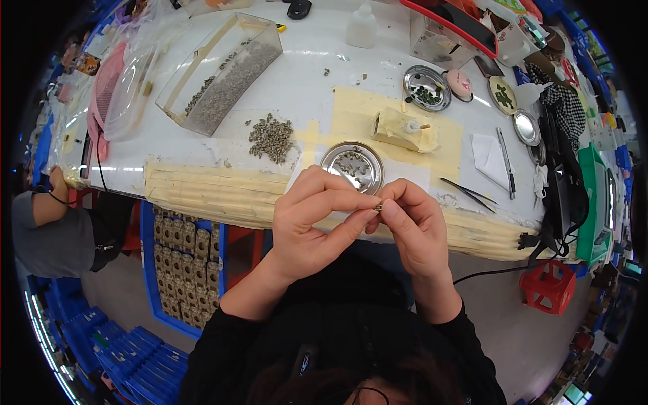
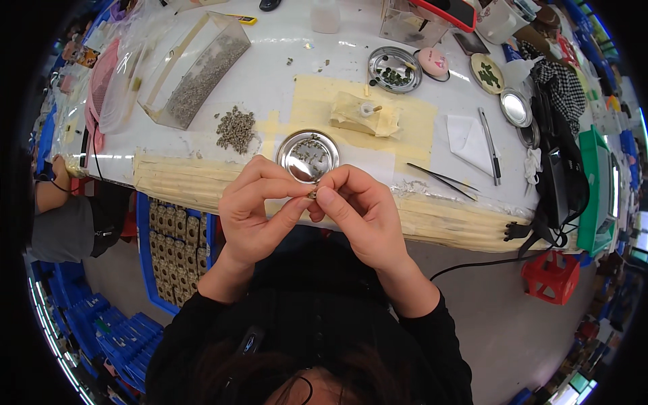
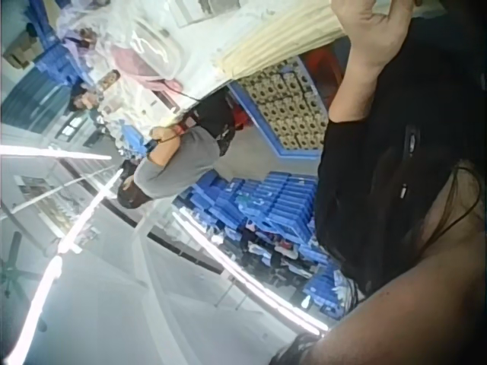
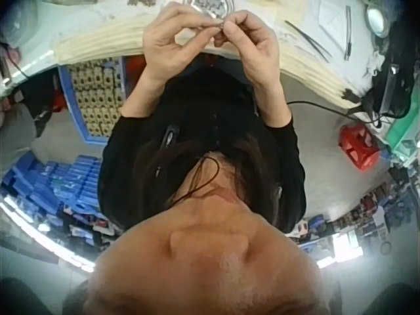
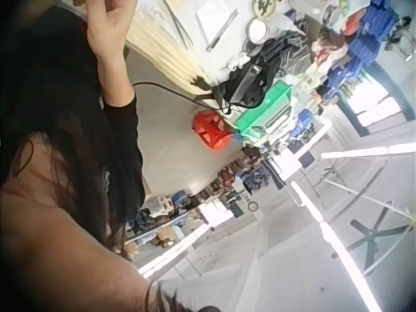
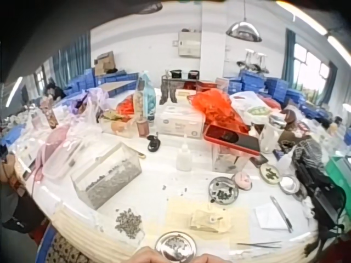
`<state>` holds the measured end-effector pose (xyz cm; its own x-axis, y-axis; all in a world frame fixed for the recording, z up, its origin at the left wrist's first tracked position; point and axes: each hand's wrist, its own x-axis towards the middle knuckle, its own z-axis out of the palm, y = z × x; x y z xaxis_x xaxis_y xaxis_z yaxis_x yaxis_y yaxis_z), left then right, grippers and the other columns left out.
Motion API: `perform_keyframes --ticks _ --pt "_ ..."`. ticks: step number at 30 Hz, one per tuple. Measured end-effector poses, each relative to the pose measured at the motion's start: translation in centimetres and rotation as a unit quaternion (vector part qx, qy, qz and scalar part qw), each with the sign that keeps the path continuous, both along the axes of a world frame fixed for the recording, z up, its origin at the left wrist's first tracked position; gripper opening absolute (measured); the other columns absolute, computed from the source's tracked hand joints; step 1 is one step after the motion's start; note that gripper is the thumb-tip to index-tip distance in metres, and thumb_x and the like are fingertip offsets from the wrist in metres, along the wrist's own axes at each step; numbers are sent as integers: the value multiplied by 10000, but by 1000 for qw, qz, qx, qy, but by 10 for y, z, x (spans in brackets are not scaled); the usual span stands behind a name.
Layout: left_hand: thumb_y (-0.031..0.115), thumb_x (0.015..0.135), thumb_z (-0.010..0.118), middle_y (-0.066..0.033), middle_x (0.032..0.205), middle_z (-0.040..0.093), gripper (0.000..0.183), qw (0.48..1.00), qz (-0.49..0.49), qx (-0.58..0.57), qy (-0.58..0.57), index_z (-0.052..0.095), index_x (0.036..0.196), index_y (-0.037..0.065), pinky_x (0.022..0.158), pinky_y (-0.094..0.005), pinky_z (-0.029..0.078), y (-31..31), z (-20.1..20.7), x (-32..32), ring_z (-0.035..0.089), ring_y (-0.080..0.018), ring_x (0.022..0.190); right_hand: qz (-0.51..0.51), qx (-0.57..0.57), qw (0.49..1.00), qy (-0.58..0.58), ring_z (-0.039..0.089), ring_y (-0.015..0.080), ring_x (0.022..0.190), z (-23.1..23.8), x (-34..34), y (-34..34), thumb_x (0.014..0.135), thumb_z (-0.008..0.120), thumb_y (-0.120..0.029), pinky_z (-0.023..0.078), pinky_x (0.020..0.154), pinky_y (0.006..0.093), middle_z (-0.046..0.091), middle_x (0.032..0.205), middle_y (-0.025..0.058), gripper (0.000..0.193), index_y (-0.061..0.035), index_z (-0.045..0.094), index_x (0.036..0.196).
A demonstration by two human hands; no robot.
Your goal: Manually assemble small electronic components by placing tiny pins into circular connectors.
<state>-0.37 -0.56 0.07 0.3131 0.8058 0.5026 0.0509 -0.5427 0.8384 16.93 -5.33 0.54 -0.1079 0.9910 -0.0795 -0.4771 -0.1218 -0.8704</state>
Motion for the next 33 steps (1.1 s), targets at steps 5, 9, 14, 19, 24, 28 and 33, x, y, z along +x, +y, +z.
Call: perform_keyframes --ticks 5,9,14,19,24,28,33 --pt "17 747 797 -30 861 669 229 1000 3 9 3 767 967 73 703 -275 447 0 0 0 596 -165 795 4 -6 1000 -4 601 89 822 1 1 0 1006 598 -131 489 773 236 620 870 25 122 -11 584 987" --pt "17 742 802 -31 862 670 231 1000 7 7 2 766 963 75 702 -277 445 -1 0 0 595 -166 794 3 -4 1000 -1 603 87 824 0 0 -1 1005 598 -133 491 774 237 628 882 28 121 -13 585 992" --pt "7 733 800 -33 841 670 202 1000 26 12 0 758 919 72 686 -285 433 -1 1 2 589 -174 767 7 5 1000 -24 606 88 822 -3 2 -1 1002 599 -118 494 779 240 646 906 40 125 5 587 1022" --pt "-22 715 790 -39 813 664 194 995 84 51 29 749 885 63 664 -291 416 3 2 1 576 -176 729 -240 180 885 -356 594 107 784 1 15 13 942 642 -21 485 748 238 655 892 58 89 37 643 1010" --pt "-36 711 784 -42 796 653 196 994 99 42 15 746 881 53 660 -293 407 6 2 2 566 -176 715 -337 255 704 -570 590 185 754 20 41 42 859 715 -17 477 690 291 644 862 77 126 -14 702 984" --pt "-42 707 784 -40 794 650 197 992 109 52 18 743 876 52 660 -293 404 7 2 3 558 -175 708 -312 259 680 -611 593 219 786 18 42 55 832 741 -47 469 693 327 638 838 71 128 -34 713 956" --pt "-41 703 789 -33 790 650 205 992 109 64 23 746 880 55 662 -295 398 7 3 2 554 -173 707 -295 268 683 -613 598 174 763 12 44 60 851 728 -19 485 705 291 660 846 80 96 8 716 942"
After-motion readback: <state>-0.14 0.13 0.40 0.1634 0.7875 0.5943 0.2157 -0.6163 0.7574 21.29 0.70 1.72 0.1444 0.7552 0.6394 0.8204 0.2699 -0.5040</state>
